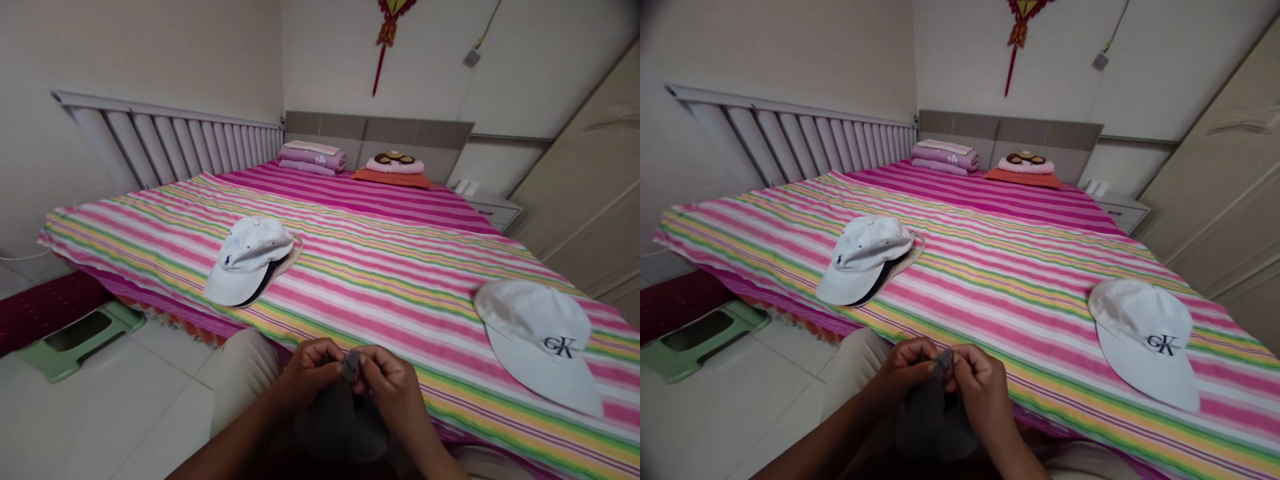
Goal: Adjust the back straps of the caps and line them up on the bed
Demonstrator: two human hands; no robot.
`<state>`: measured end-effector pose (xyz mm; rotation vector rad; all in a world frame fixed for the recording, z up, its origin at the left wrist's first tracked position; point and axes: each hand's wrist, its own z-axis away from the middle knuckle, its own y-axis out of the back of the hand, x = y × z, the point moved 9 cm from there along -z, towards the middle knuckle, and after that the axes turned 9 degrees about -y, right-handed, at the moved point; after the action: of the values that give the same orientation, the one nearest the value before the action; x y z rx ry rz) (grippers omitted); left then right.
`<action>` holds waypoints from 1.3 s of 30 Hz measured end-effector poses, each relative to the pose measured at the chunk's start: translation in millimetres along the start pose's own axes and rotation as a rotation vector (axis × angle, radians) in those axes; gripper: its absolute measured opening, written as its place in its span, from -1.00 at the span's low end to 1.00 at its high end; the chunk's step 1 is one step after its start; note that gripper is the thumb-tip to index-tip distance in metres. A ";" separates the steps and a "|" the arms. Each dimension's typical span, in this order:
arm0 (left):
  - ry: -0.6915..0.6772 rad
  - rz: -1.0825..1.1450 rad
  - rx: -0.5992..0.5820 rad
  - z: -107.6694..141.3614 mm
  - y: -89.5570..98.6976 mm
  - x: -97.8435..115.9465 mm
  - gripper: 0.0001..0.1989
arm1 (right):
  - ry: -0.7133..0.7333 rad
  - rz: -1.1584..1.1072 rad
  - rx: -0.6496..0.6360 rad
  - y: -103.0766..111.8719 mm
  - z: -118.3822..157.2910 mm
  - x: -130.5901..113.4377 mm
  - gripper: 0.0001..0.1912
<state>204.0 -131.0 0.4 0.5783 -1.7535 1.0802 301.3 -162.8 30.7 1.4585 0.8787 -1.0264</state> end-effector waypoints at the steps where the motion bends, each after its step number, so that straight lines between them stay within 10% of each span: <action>1: -0.016 0.012 -0.007 0.3 -0.7 0.6 -0.82 | -0.119 -0.110 -0.044 -3.7 -2.1 10.9 -0.72; 4: 0.005 0.014 0.003 0.4 3.1 -4.2 -0.82 | -0.118 -0.150 -0.062 -3.8 -2.8 13.7 -0.71; 10: 0.089 -0.026 0.001 1.2 11.4 -14.9 -0.80 | 0.453 0.479 0.020 -4.1 16.4 -30.4 -0.73; 16: 0.065 0.071 -0.100 3.0 -1.4 -5.4 -0.80 | -0.046 -0.101 -0.027 5.9 -1.6 2.5 -0.68; 22: 0.122 0.106 -0.039 2.9 8.6 -10.4 -0.76 | -0.137 -0.255 -0.286 -14.6 0.8 15.7 -0.70; 34: -0.084 0.275 0.163 -6.1 35.8 8.5 -0.77 | -0.340 -0.793 0.051 17.2 -6.1 38.1 -0.73; 39: -0.002 0.260 0.151 -8.6 32.0 -0.6 -0.79 | -0.397 -0.544 -0.261 -11.5 0.8 29.7 -0.75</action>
<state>183.8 -107.8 -11.9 0.4503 -1.7930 1.4021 300.9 -162.6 -1.2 0.7664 1.0900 -1.4749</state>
